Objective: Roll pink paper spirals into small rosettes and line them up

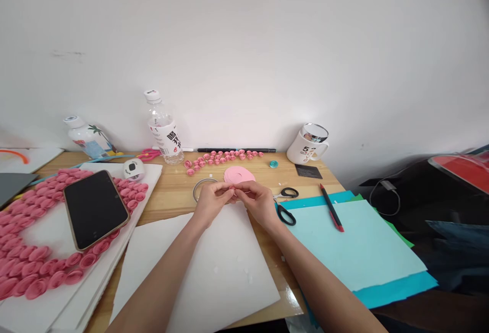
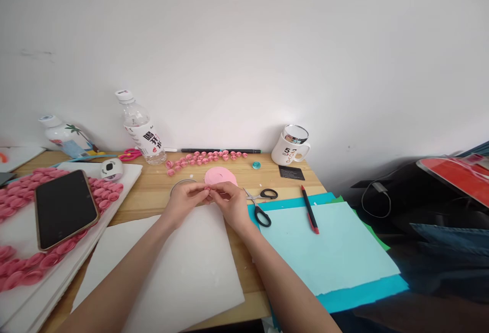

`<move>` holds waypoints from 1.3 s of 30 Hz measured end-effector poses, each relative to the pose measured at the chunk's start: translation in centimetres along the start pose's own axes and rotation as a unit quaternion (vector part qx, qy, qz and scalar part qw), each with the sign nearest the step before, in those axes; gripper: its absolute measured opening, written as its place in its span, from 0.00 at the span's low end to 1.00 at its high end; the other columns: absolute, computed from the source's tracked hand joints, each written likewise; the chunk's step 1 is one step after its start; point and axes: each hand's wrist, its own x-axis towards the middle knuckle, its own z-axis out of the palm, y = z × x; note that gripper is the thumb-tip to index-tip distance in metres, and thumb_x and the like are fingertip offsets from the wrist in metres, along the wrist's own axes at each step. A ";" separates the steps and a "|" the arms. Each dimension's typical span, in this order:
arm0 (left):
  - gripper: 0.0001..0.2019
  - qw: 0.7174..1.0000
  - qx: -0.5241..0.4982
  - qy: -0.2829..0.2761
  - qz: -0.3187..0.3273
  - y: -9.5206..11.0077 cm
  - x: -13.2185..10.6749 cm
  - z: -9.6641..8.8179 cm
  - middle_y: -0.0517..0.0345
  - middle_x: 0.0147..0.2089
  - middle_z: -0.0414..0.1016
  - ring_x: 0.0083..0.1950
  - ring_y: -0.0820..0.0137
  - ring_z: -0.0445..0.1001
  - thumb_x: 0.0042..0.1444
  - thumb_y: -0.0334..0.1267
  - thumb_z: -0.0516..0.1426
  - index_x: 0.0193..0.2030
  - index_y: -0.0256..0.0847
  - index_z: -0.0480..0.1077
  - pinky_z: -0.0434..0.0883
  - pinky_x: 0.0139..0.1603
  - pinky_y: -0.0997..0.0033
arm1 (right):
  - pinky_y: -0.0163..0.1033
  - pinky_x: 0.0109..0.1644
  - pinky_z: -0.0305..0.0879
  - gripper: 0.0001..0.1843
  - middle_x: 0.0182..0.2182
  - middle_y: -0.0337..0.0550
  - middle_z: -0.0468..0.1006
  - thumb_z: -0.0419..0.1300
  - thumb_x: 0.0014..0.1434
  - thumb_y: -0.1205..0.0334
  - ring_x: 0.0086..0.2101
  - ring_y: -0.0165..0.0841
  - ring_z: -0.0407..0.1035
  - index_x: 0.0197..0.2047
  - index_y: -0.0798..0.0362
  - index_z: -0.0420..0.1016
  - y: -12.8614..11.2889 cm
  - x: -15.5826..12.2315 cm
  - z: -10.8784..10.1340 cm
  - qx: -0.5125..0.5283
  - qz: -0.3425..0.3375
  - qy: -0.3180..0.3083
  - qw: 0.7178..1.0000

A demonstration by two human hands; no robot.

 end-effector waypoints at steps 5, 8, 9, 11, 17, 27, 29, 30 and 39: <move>0.14 1.000 0.012 0.017 0.019 -0.3 0.1 0.2 0.54 0.30 0.77 0.29 0.69 0.75 0.42 0.39 0.62 0.36 0.34 0.74 0.75 0.36 0.62 | 0.39 0.35 0.71 0.12 0.31 0.45 0.79 0.61 0.48 0.57 0.28 0.34 0.73 0.34 0.55 0.75 -0.3 0.1 -0.1 0.042 0.073 -0.007 0.996; 0.12 0.999 0.022 0.024 0.022 -0.4 0.2 0.3 0.54 0.29 0.77 0.29 0.69 0.75 0.42 0.38 0.61 0.33 0.33 0.73 0.75 0.35 0.64 | 0.38 0.33 0.70 0.12 0.31 0.45 0.79 0.61 0.47 0.57 0.27 0.33 0.73 0.33 0.56 0.75 -0.6 0.1 -0.1 0.030 0.081 -0.004 0.996; 0.11 0.999 0.023 0.025 0.021 -0.4 0.2 0.3 0.54 0.29 0.77 0.29 0.68 0.75 0.41 0.38 0.61 0.32 0.33 0.72 0.75 0.35 0.64 | 0.37 0.32 0.70 0.11 0.30 0.45 0.79 0.61 0.47 0.57 0.27 0.33 0.73 0.32 0.56 0.75 -0.6 0.1 -0.1 0.028 0.083 -0.002 0.996; 0.11 0.999 0.019 0.029 0.019 -0.5 0.2 0.3 0.55 0.28 0.76 0.29 0.68 0.76 0.41 0.38 0.62 0.31 0.33 0.72 0.75 0.36 0.64 | 0.37 0.32 0.69 0.11 0.29 0.44 0.79 0.60 0.47 0.57 0.26 0.32 0.73 0.31 0.55 0.75 -0.6 0.2 -0.1 0.029 0.087 0.001 0.996; 0.10 0.999 0.015 0.034 0.017 -0.4 0.2 0.4 0.55 0.28 0.76 0.28 0.69 0.75 0.42 0.36 0.61 0.33 0.33 0.72 0.76 0.36 0.64 | 0.37 0.32 0.69 0.10 0.26 0.42 0.77 0.60 0.48 0.57 0.26 0.31 0.71 0.28 0.55 0.74 -0.2 0.2 -0.1 0.051 0.083 0.003 0.995; 0.08 0.994 -0.023 0.106 -0.004 0.1 -0.1 1.1 0.56 0.30 0.77 0.28 0.70 0.75 0.41 0.33 0.61 0.31 0.34 0.72 0.75 0.36 0.66 | 0.40 0.38 0.70 0.10 0.29 0.43 0.77 0.60 0.48 0.56 0.30 0.33 0.72 0.31 0.54 0.74 0.0 0.2 0.1 0.084 0.066 0.008 0.994; 0.08 0.992 -0.031 0.125 0.002 0.0 -0.1 1.3 0.55 0.30 0.76 0.30 0.70 0.75 0.41 0.34 0.61 0.31 0.34 0.72 0.75 0.36 0.66 | 0.40 0.39 0.69 0.10 0.29 0.43 0.77 0.60 0.48 0.57 0.31 0.33 0.72 0.32 0.54 0.74 0.1 0.1 0.2 0.093 0.063 0.007 0.994; 0.08 0.991 -0.031 0.131 0.008 0.0 -0.2 1.4 0.55 0.29 0.76 0.30 0.70 0.75 0.40 0.34 0.61 0.30 0.34 0.72 0.75 0.36 0.66 | 0.40 0.38 0.69 0.10 0.30 0.43 0.77 0.61 0.48 0.57 0.31 0.33 0.72 0.32 0.54 0.74 0.1 0.1 0.2 0.095 0.063 0.006 0.993; 0.09 0.996 -0.002 0.091 0.020 0.0 -0.2 1.2 0.54 0.31 0.77 0.32 0.68 0.76 0.41 0.35 0.61 0.30 0.34 0.73 0.75 0.38 0.66 | 0.40 0.38 0.70 0.13 0.28 0.42 0.77 0.63 0.44 0.55 0.29 0.32 0.72 0.30 0.55 0.73 -0.2 0.3 0.1 0.135 0.108 0.021 0.985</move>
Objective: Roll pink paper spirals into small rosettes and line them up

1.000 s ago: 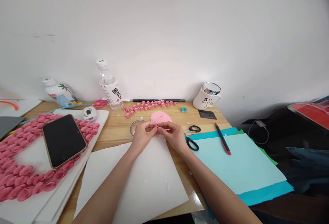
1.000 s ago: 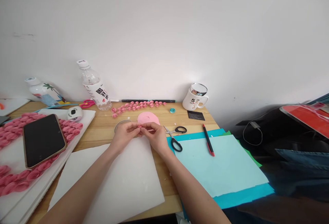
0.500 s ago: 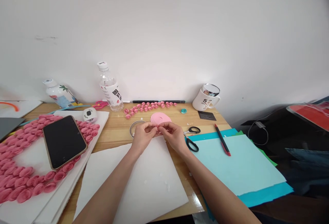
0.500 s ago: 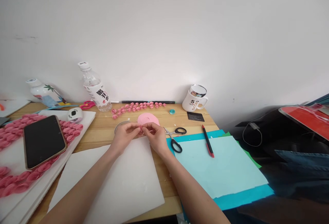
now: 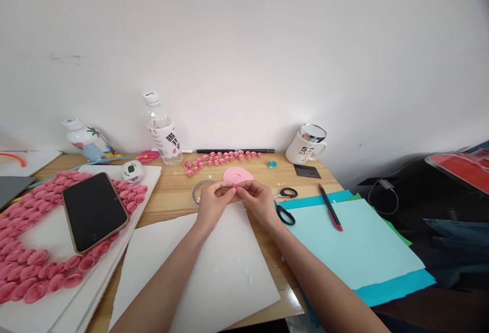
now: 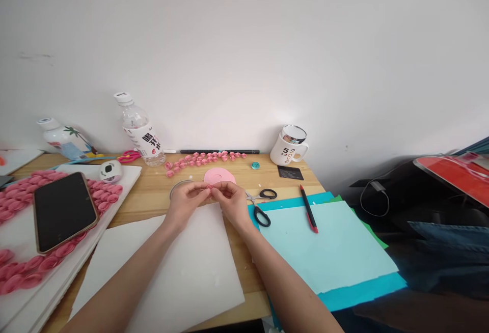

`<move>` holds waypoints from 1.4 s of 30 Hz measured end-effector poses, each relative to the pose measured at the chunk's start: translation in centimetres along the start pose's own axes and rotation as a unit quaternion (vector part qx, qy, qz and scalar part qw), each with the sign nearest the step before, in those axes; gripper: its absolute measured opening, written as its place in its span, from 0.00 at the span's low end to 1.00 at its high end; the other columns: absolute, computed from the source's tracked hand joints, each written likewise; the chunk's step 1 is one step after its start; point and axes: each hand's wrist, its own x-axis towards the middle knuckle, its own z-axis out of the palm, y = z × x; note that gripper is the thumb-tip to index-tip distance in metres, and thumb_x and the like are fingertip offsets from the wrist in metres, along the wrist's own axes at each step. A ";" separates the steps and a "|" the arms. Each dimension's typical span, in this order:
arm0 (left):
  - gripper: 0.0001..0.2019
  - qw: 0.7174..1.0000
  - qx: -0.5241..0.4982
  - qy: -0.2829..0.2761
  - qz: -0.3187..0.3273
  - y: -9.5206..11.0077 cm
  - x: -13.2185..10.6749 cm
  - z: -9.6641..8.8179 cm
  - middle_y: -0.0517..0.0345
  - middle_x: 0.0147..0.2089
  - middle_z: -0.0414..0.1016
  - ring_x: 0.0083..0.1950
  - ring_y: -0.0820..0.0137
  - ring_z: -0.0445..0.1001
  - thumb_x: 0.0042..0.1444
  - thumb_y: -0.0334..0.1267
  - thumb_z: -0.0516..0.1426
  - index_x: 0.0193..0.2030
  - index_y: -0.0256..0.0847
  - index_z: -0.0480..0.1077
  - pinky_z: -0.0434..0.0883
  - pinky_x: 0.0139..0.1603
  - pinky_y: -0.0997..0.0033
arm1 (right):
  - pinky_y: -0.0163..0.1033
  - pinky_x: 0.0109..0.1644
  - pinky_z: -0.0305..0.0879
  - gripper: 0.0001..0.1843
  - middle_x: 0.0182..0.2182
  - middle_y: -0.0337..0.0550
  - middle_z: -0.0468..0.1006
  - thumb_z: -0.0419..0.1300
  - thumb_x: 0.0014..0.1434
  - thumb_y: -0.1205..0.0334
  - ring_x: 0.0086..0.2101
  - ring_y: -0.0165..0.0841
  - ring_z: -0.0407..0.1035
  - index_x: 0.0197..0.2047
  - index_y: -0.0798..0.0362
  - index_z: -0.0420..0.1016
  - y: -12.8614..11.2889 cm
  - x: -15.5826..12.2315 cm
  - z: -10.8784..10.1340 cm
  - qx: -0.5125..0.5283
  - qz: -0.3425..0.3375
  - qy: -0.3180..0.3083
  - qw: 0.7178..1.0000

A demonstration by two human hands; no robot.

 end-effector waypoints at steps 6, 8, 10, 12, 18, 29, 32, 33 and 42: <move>0.07 1.000 0.014 0.007 0.009 -0.4 0.1 0.0 0.56 0.28 0.77 0.30 0.68 0.76 0.41 0.35 0.61 0.28 0.34 0.73 0.75 0.36 0.66 | 0.43 0.40 0.71 0.14 0.28 0.43 0.78 0.64 0.44 0.53 0.30 0.34 0.73 0.30 0.55 0.73 -0.5 0.1 -0.1 0.024 0.020 0.004 1.000; 0.07 1.000 0.019 0.009 0.016 -0.5 0.1 0.0 0.56 0.28 0.77 0.30 0.68 0.76 0.41 0.35 0.61 0.28 0.34 0.73 0.75 0.35 0.65 | 0.43 0.40 0.71 0.14 0.28 0.44 0.78 0.64 0.44 0.53 0.30 0.35 0.73 0.30 0.55 0.73 -0.6 0.0 0.0 0.019 0.019 -0.004 1.000; 0.07 0.999 0.025 0.005 0.020 -0.5 0.0 0.0 0.55 0.28 0.77 0.30 0.67 0.76 0.42 0.36 0.60 0.28 0.34 0.73 0.75 0.35 0.65 | 0.43 0.40 0.71 0.14 0.28 0.44 0.78 0.64 0.43 0.54 0.31 0.35 0.73 0.30 0.56 0.74 -0.5 -0.2 0.1 0.016 0.017 -0.005 1.000; 0.06 0.998 0.053 0.000 0.032 -0.3 0.1 -0.1 0.55 0.29 0.77 0.31 0.67 0.76 0.42 0.36 0.60 0.28 0.35 0.73 0.75 0.35 0.66 | 0.42 0.40 0.70 0.14 0.29 0.45 0.78 0.65 0.42 0.55 0.31 0.35 0.73 0.30 0.56 0.74 -0.3 -0.1 -0.1 0.008 0.016 0.001 1.000; 0.06 0.976 0.187 0.036 0.102 -0.2 0.7 -0.8 0.53 0.31 0.77 0.30 0.69 0.74 0.44 0.34 0.58 0.30 0.35 0.73 0.72 0.34 0.69 | 0.39 0.37 0.69 0.13 0.30 0.48 0.79 0.62 0.44 0.57 0.31 0.35 0.74 0.30 0.57 0.75 0.2 3.2 -3.6 -0.122 0.005 0.087 0.989; 0.11 0.943 0.290 0.040 0.158 -1.2 1.0 -1.4 0.57 0.27 0.74 0.27 0.70 0.71 0.47 0.32 0.53 0.38 0.38 0.72 0.67 0.30 0.71 | 0.33 0.29 0.64 0.03 0.17 0.46 0.77 0.60 0.41 0.69 0.24 0.34 0.71 0.20 0.57 0.76 -0.5 12.8 -6.1 -0.437 0.030 0.133 0.889; 0.13 0.937 0.302 0.057 0.167 -1.2 1.0 -1.6 0.59 0.26 0.73 0.26 0.71 0.70 0.49 0.31 0.51 0.42 0.39 0.70 0.66 0.31 0.72 | 0.33 0.29 0.63 0.06 0.15 0.45 0.75 0.59 0.41 0.71 0.23 0.33 0.70 0.18 0.57 0.76 -0.4 13.4 -5.8 -0.465 0.033 0.125 0.876; 0.14 0.934 0.309 0.057 0.168 -1.2 1.1 -1.7 0.60 0.26 0.73 0.27 0.71 0.70 0.49 0.31 0.51 0.43 0.39 0.69 0.66 0.31 0.72 | 0.33 0.29 0.63 0.06 0.15 0.45 0.75 0.58 0.42 0.71 0.23 0.33 0.70 0.19 0.57 0.76 -0.4 13.4 -5.8 -0.472 0.033 0.124 0.872; 0.15 0.919 0.359 0.046 0.157 -1.5 1.2 -1.8 0.56 0.29 0.73 0.28 0.70 0.71 0.52 0.29 0.47 0.46 0.36 0.65 0.66 0.32 0.71 | 0.33 0.29 0.61 0.09 0.19 0.45 0.77 0.55 0.46 0.70 0.24 0.33 0.70 0.29 0.57 0.77 -1.9 10.5 -6.2 -0.502 0.007 0.098 0.860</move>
